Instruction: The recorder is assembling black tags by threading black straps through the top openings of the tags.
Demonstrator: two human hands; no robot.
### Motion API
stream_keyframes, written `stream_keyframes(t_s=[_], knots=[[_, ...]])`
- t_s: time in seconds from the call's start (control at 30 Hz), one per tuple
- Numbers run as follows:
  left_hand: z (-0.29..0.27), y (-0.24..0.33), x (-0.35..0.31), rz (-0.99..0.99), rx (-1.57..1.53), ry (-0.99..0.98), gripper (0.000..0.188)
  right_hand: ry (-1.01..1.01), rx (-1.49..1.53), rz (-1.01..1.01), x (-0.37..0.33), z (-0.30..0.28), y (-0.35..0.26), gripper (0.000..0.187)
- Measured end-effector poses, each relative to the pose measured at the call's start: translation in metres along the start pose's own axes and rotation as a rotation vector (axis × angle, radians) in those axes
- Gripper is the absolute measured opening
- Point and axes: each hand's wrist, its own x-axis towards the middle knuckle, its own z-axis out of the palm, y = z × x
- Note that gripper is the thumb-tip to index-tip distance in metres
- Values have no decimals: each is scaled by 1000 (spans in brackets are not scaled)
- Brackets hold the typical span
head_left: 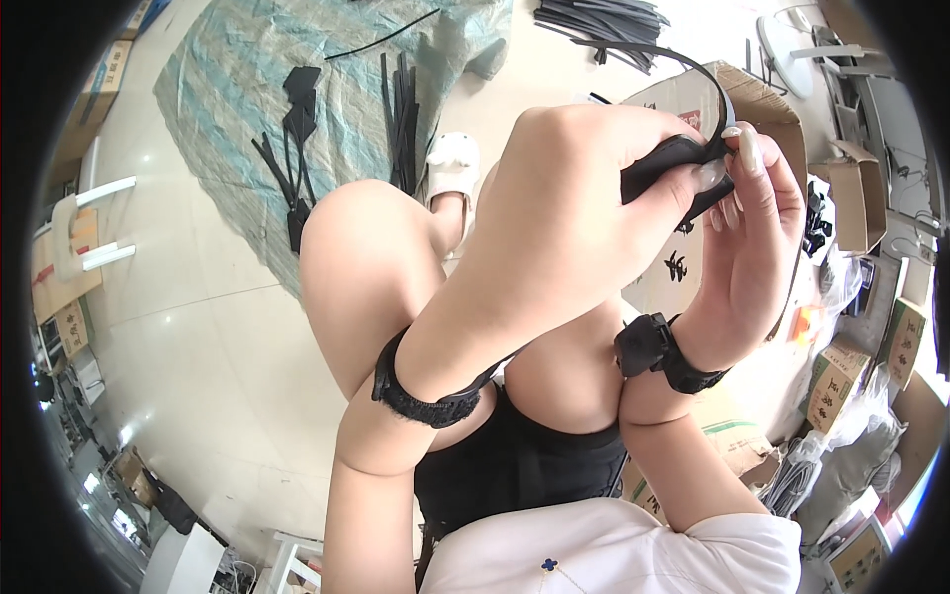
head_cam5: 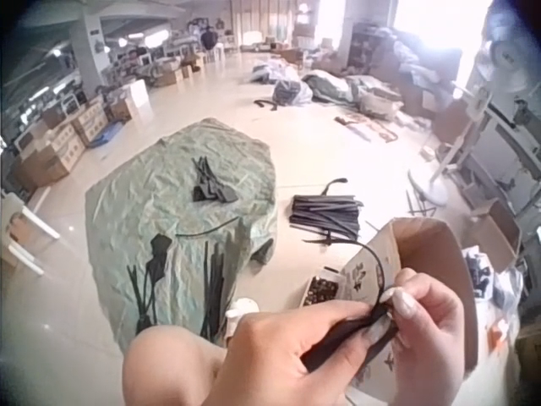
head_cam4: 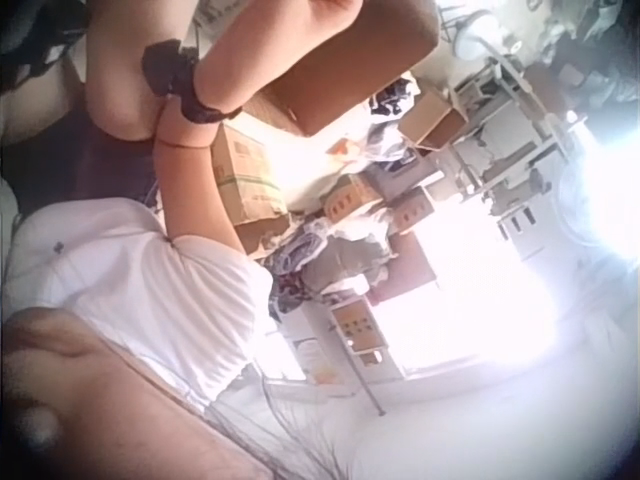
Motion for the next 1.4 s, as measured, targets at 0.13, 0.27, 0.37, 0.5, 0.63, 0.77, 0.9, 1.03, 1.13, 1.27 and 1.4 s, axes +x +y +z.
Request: stream_keyframes(t_s=[0.13, 0.27, 0.37, 0.5, 0.63, 0.77, 0.9, 1.03, 1.13, 1.27, 1.4], knots=[[-1, 2, -1, 29, 170, -3, 10, 30, -53, -19, 0, 4, 1, 7], [-1, -3, 1, 190, 306, 4, 8, -61, -31, -42, 5, -2, 8, 8], [2, -6, 3, 272, 214, 105, 7, -37, 16, 39, 6, -2, 6, 13], [0, -5, 4, 380, 260, 81, 6, -256, 105, 68, 8, -14, 8, 20], [-2, -7, 4, 401, 269, 34, 6, -260, 118, -25, 8, -13, 12, 18], [-2, -7, 2, 385, 321, 44, 4, -161, 68, -108, 5, -3, 14, 12], [-1, -6, 0, 417, 434, 37, 4, -72, -24, -154, 4, -3, 15, 8], [-1, -10, -2, 511, 506, 67, 6, -110, 148, -84, 7, -7, 22, 11], [3, -7, 1, 509, 476, 74, 7, -177, 216, -153, 14, -12, 27, 14], [0, -6, 1, 487, 457, 61, 7, -312, 233, -213, 20, -26, 35, 20], [2, -2, 0, 544, 450, 79, 8, -367, 298, -226, 22, -26, 38, 21]])
